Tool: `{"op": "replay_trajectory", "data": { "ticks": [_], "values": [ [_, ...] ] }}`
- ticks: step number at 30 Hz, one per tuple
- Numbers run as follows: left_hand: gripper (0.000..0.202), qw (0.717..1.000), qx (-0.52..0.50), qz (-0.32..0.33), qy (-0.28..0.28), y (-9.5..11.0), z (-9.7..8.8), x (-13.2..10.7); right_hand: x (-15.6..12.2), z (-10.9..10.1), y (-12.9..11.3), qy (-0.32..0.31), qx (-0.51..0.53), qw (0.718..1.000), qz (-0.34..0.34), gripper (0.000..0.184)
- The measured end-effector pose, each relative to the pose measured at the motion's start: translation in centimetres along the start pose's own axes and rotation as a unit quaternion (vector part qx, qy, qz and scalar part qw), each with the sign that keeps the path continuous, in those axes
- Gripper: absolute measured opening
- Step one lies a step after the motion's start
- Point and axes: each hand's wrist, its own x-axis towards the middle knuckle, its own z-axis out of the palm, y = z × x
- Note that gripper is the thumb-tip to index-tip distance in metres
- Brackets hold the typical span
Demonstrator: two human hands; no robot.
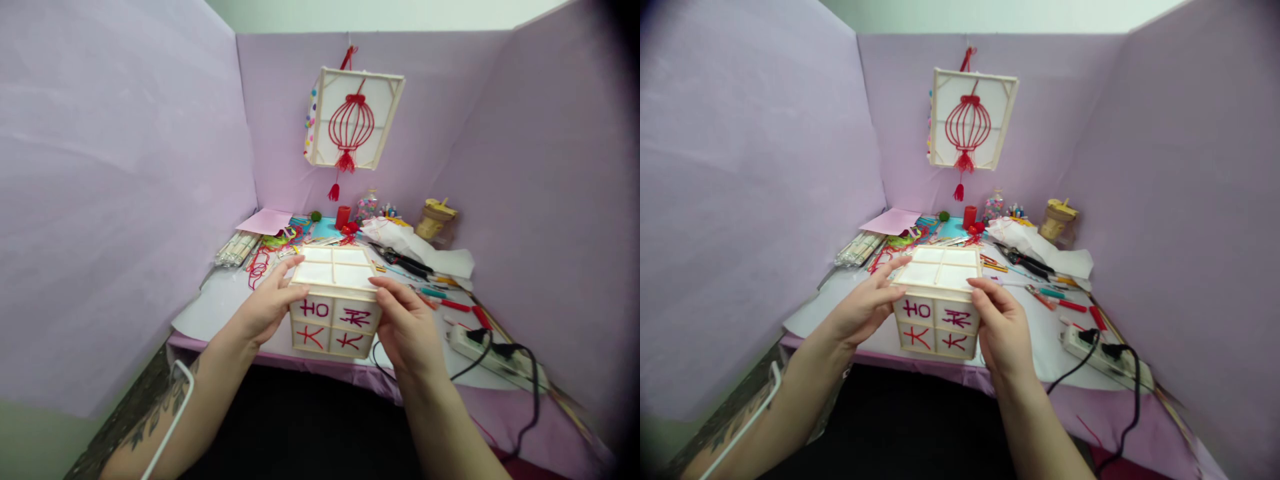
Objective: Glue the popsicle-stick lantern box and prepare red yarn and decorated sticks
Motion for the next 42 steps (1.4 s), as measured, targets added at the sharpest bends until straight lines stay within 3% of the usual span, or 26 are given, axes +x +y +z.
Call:
{"op": "replay_trajectory", "data": {
  "ticks": [8,13,16,21,29,38,42],
  "values": [
    [0.037,0.992,0.049,0.113,0.028,-0.6,-0.9,-0.7,1.4,0.2,-0.8,0.005,0.025,1.0,0.011,0.019],
    [0.037,0.982,0.052,0.178,0.046,-1.1,-0.9,-0.1,2.5,0.9,-1.3,-0.011,0.036,0.999,0.038,0.023],
    [0.047,0.975,0.085,0.203,0.035,-1.3,-1.0,0.1,3.1,1.2,-1.2,-0.035,0.036,0.997,0.058,0.025],
    [0.041,0.961,0.168,0.204,0.081,-1.9,-1.4,0.5,3.5,1.4,-0.7,-0.061,0.03,0.995,0.076,0.028],
    [0.038,0.973,0.066,0.198,0.095,-2.6,-1.0,1.3,3.5,1.1,-0.4,-0.075,0.02,0.994,0.072,0.028],
    [0.034,0.973,0.053,0.193,0.112,-2.7,-0.8,1.3,3.4,1.0,0.2,-0.083,-0.01,0.995,0.056,0.026],
    [0.038,0.974,0.042,0.186,0.124,-2.6,-1.1,1.2,4.4,-1.1,-0.7,-0.144,-0.104,0.984,0.024,0.044]
  ]
}}
